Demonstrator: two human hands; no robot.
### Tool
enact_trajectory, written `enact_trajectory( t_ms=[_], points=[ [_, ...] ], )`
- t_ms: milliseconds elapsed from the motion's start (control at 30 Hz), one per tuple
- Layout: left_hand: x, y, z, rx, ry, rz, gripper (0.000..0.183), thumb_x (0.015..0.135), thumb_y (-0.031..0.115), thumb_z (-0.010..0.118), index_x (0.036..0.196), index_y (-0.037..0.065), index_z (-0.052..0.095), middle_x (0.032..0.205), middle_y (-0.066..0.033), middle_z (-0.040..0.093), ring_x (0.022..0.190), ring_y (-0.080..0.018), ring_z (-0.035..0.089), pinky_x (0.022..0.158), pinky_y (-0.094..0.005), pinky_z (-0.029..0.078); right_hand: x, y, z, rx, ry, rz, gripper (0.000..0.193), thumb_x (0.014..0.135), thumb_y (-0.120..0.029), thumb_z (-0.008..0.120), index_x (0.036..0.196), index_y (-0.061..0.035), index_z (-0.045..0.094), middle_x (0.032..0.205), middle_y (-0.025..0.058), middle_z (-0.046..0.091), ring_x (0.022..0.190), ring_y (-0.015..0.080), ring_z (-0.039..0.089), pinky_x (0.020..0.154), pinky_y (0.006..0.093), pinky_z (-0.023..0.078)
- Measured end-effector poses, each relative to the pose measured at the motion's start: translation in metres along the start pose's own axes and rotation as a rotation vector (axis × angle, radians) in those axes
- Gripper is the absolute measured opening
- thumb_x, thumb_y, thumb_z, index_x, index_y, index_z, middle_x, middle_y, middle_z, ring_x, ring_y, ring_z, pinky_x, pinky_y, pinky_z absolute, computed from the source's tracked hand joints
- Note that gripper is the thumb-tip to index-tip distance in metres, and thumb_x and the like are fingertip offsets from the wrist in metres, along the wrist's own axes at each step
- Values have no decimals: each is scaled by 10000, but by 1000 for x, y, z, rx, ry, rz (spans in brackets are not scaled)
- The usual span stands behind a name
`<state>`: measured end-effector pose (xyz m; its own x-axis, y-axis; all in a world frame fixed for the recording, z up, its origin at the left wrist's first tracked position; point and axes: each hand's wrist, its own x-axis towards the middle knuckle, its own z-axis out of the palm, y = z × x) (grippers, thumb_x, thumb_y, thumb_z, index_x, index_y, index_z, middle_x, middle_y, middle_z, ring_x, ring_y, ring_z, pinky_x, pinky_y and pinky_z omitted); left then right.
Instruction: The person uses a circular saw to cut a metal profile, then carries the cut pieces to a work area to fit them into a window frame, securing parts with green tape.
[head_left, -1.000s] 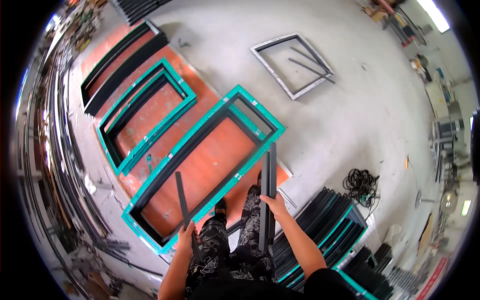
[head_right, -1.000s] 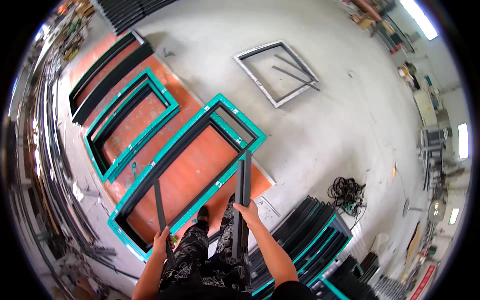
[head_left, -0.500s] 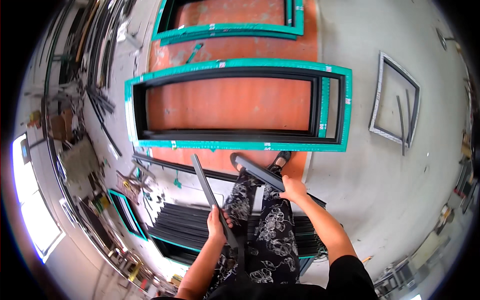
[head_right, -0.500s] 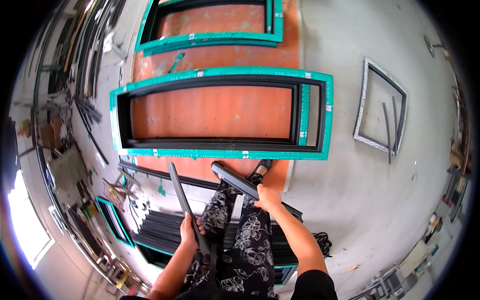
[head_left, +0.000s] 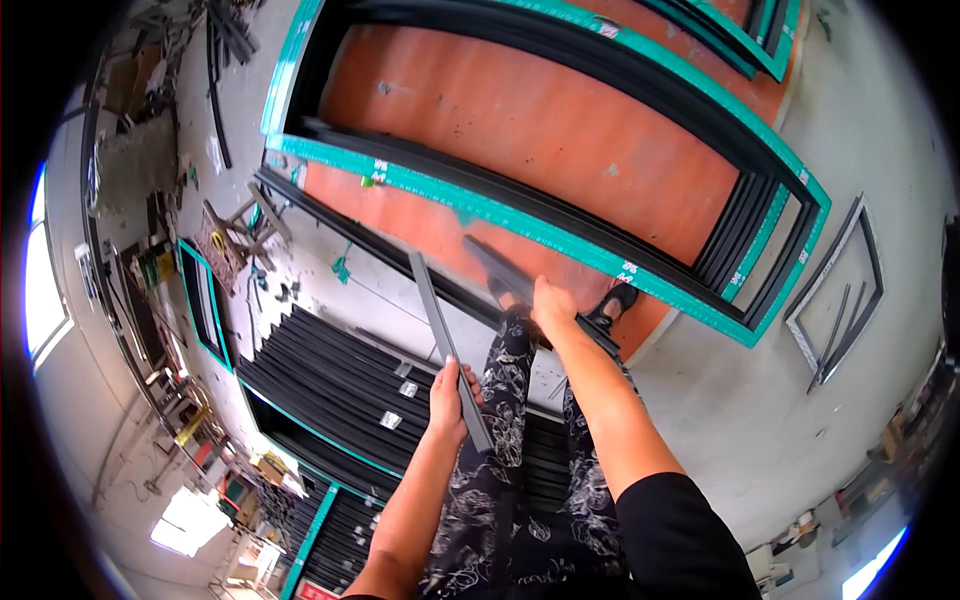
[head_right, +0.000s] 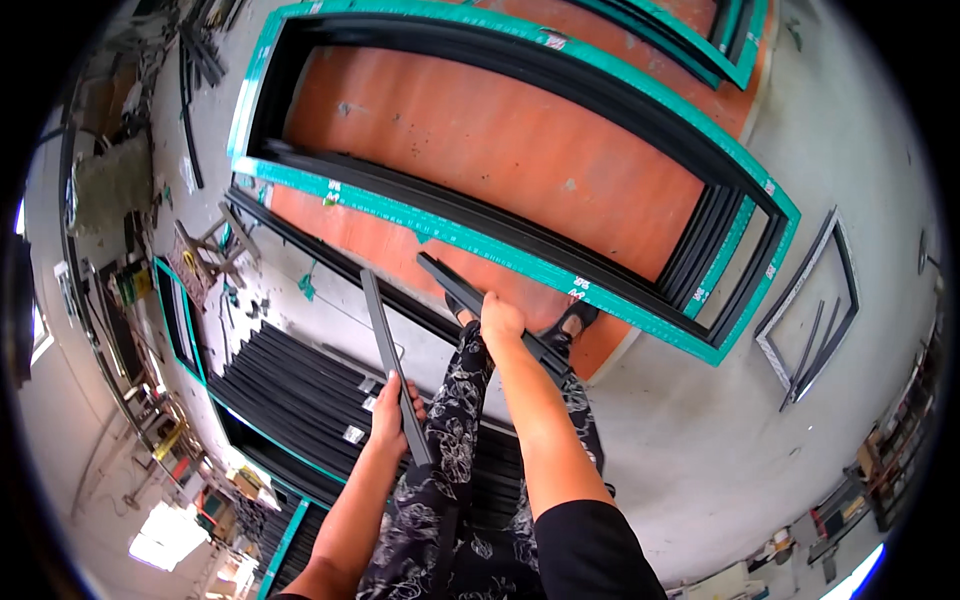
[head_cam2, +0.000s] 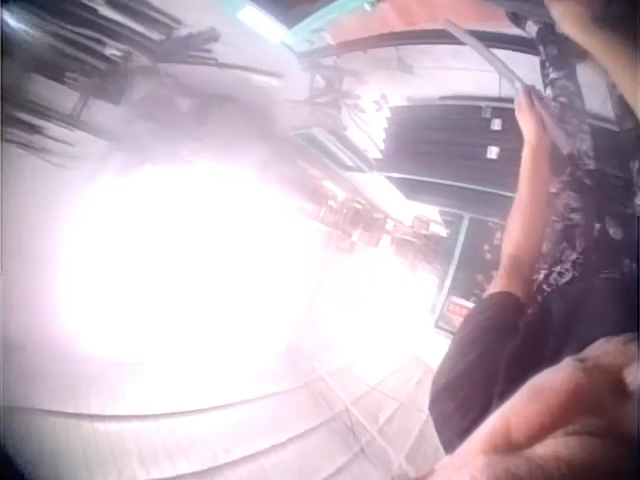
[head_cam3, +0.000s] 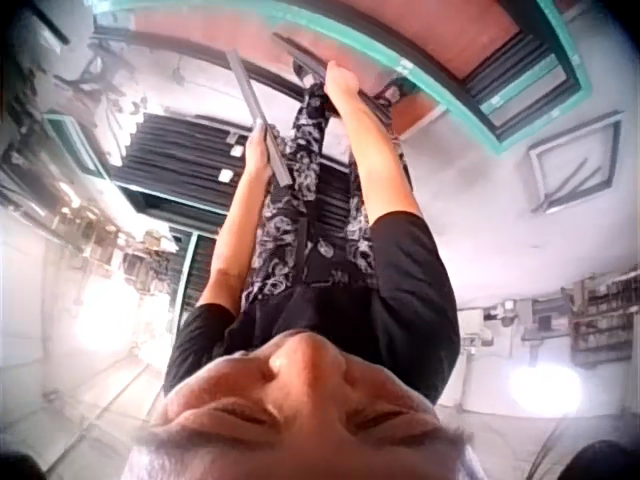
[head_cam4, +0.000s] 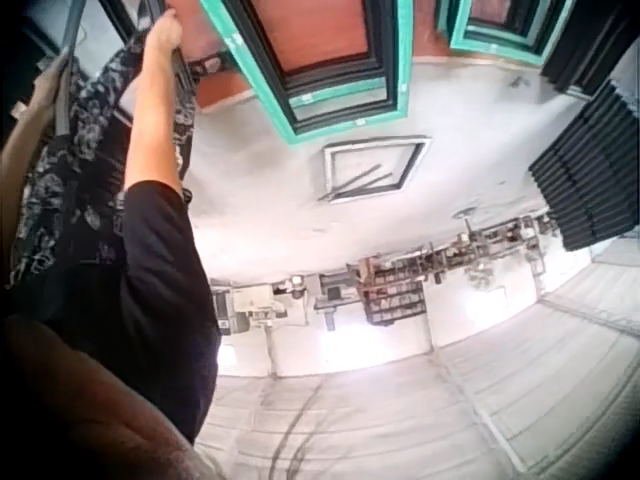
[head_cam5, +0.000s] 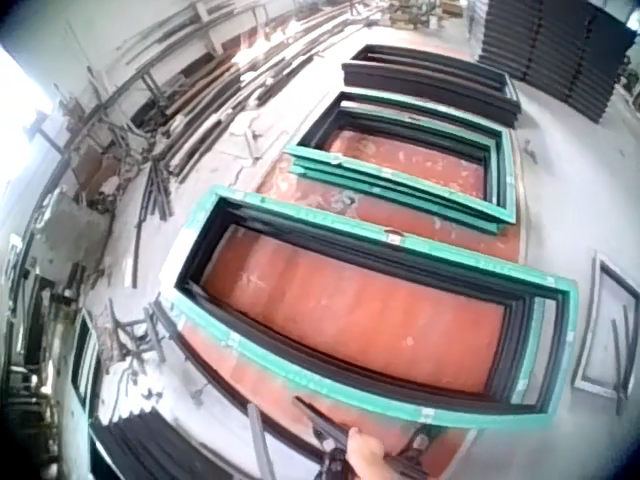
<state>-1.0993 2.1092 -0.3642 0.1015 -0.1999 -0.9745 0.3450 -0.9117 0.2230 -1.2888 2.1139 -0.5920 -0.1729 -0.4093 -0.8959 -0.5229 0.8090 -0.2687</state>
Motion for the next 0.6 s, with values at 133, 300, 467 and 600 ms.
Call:
enact_trajectory(
  t_ms=[133,300,467,600],
  points=[
    [7,2,0,58,-12,27,351,996,421,521,972,71,533,760,-25,543,619,-148,530,530,-286,464,9,3,8,-422,138,-200,211,866,-164,580,1049,-59,589,1000,147,697,958,334,681,800,447,559],
    [14,-19,5,44,-10,64,322,962,399,597,987,83,535,757,-22,556,595,-132,546,512,-276,479,-53,21,-29,-455,178,-378,292,777,-183,695,1026,-56,611,1033,164,627,947,344,635,823,456,527],
    [8,-23,3,28,31,149,316,996,403,532,962,89,515,728,0,521,583,-103,516,500,-252,448,-103,89,-94,-2,428,-466,306,819,-186,667,1078,-29,623,1063,182,644,995,371,616,820,465,516],
    [-7,-34,13,95,83,160,329,1001,409,521,948,85,520,715,1,509,571,-106,504,487,-250,436,-94,212,-173,7,864,-194,323,832,-180,676,1107,-16,633,1048,160,646,988,324,615,900,417,479]
  ],
)
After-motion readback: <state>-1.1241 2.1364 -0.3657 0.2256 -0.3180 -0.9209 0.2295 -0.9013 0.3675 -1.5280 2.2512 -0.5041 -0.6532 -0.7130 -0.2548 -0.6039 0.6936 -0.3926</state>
